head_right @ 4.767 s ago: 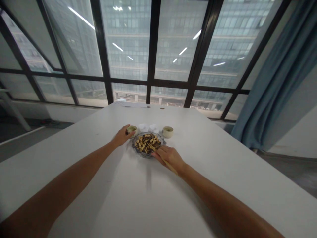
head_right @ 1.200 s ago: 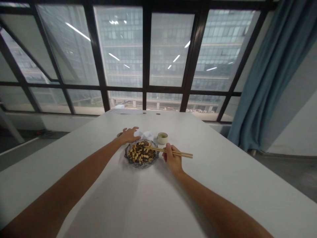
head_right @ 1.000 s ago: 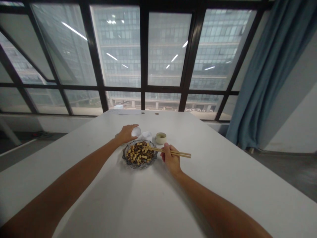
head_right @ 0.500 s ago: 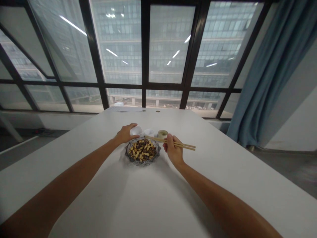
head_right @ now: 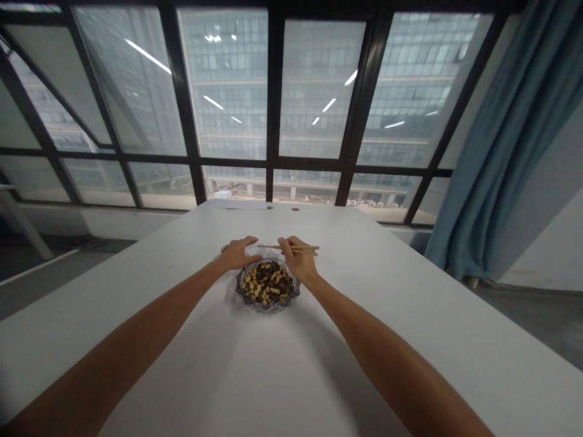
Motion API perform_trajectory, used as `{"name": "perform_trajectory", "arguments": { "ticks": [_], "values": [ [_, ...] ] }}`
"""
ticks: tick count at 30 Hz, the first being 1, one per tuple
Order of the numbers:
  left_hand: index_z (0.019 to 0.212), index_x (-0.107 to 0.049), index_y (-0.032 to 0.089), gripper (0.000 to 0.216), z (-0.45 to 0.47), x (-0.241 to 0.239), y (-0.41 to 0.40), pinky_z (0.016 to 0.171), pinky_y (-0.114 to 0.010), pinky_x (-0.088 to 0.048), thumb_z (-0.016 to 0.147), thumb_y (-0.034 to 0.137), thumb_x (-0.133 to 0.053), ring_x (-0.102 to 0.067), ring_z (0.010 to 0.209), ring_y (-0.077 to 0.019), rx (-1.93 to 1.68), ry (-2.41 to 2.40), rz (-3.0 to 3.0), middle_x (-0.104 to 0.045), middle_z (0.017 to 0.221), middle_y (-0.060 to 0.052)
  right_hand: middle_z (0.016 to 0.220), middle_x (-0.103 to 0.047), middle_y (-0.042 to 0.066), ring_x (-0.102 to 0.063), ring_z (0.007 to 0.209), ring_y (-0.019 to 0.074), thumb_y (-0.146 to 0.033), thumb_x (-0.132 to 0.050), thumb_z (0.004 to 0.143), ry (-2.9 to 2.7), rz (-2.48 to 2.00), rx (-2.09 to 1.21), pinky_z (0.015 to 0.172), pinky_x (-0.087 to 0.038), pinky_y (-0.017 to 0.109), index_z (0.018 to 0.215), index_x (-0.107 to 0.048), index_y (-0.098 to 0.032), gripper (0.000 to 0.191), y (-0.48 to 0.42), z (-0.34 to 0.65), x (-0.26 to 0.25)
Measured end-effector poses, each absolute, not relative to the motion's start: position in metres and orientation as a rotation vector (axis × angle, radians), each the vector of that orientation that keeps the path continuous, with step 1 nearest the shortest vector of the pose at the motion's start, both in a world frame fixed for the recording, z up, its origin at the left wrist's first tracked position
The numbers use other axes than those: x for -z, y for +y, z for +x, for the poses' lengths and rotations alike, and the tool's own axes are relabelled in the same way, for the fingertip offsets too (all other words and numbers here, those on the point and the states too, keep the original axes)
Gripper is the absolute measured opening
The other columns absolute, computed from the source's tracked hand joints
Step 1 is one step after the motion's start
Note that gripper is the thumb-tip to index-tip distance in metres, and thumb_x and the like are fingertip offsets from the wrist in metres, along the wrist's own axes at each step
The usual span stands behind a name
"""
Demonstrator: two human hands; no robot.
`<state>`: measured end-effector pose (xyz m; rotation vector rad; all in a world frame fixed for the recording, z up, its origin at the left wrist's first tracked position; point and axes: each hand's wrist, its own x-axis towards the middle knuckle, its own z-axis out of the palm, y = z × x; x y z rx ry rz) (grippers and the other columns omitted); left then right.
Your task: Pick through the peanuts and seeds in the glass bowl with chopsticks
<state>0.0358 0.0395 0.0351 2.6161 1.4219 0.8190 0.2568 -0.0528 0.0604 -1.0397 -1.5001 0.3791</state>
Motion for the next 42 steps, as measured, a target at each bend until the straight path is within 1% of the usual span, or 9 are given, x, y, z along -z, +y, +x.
{"name": "perform_trajectory", "arguments": {
  "ticks": [3,9,12,16,19,26,31,37,42],
  "values": [
    [0.131,-0.059,0.022,0.06,0.036,-0.033,0.042,0.107,-0.043,-0.048,0.081,0.053,-0.072,-0.067,0.12,-0.0309,-0.793,1.42,2.619,-0.071,0.13,-0.01,0.057,-0.063,0.002,-0.054,0.05,0.0144,-0.071,-0.053,0.091,-1.523,-1.028,-0.313,0.048,-0.04,0.025,0.068,-0.065,-0.021,0.056,-0.069,0.273,-0.067],
    [0.127,-0.063,0.024,0.052,0.032,-0.027,0.043,0.11,-0.048,-0.042,0.083,0.052,-0.069,-0.067,0.117,-0.0311,-0.816,1.455,2.687,-0.074,0.122,-0.009,0.05,-0.061,0.002,-0.055,0.048,0.0166,-0.071,-0.061,0.085,-1.551,-1.124,-0.322,0.043,-0.038,0.026,0.064,-0.067,-0.022,0.054,-0.102,0.292,-0.075],
    [0.124,-0.064,0.024,0.045,0.022,-0.021,0.037,0.115,-0.051,-0.036,0.086,0.047,-0.066,-0.063,0.123,-0.0307,-0.921,1.445,2.726,-0.071,0.127,-0.01,0.051,-0.062,0.001,-0.055,0.049,0.0172,-0.066,-0.065,0.084,-1.61,-1.135,-0.32,0.045,-0.039,0.026,0.06,-0.066,-0.023,0.049,-0.107,0.293,-0.072],
    [0.119,-0.067,0.024,0.035,0.006,-0.011,0.023,0.114,-0.05,-0.037,0.088,0.038,-0.063,-0.059,0.129,-0.0293,-1.088,1.402,2.751,-0.065,0.138,-0.011,0.053,-0.064,0.001,-0.056,0.051,0.0174,-0.057,-0.066,0.086,-1.716,-1.127,-0.254,0.049,-0.04,0.027,0.06,-0.068,-0.024,0.042,-0.106,0.292,-0.065],
    [0.119,-0.067,0.024,0.032,-0.003,-0.006,0.01,0.114,-0.051,-0.036,0.089,0.034,-0.06,-0.055,0.132,-0.0292,-1.114,1.383,2.799,-0.062,0.141,-0.011,0.058,-0.067,0.002,-0.057,0.054,0.0178,-0.057,-0.068,0.084,-1.776,-1.095,-0.264,0.053,-0.042,0.029,0.064,-0.073,-0.025,0.038,-0.104,0.291,-0.062],
    [0.128,-0.058,0.024,0.044,-0.011,0.005,-0.004,0.114,-0.052,-0.034,0.086,0.034,-0.064,-0.048,0.138,-0.0329,-1.235,1.506,2.754,-0.052,0.151,-0.013,0.062,-0.07,0.003,-0.059,0.057,0.019,-0.058,-0.066,0.085,-1.85,-1.065,-0.27,0.057,-0.044,0.031,0.067,-0.075,-0.025,0.038,-0.102,0.282,-0.066],
    [0.14,-0.045,0.016,0.067,-0.011,0.022,0.002,0.108,-0.056,-0.041,0.084,0.043,-0.068,-0.047,0.136,-0.0401,-1.346,1.858,2.432,-0.049,0.149,-0.022,0.056,-0.066,0.003,-0.06,0.052,0.0177,-0.057,-0.058,0.093,-1.797,-1.128,-0.252,0.05,-0.046,0.028,0.063,-0.068,-0.023,0.046,-0.1,0.285,-0.063],
    [0.145,-0.037,0.012,0.066,-0.011,0.034,0.017,0.105,-0.047,-0.049,0.088,0.03,-0.063,-0.057,0.129,-0.0335,-1.245,1.816,2.334,-0.057,0.14,-0.021,0.055,-0.066,0.003,-0.06,0.046,0.0159,-0.069,-0.055,0.091,-1.687,-1.166,-0.327,0.043,-0.048,0.026,0.072,-0.07,-0.019,0.055,-0.104,0.293,-0.061],
    [0.147,-0.037,0.014,0.064,-0.012,0.031,0.019,0.106,-0.044,-0.049,0.089,0.029,-0.062,-0.058,0.129,-0.0319,-1.202,1.773,2.325,-0.058,0.142,-0.019,0.049,-0.063,0.004,-0.055,0.038,0.0136,-0.077,-0.061,0.081,-1.403,-1.133,-0.485,0.035,-0.043,0.024,0.067,-0.066,-0.017,0.062,-0.12,0.294,-0.06]
  ]
}}
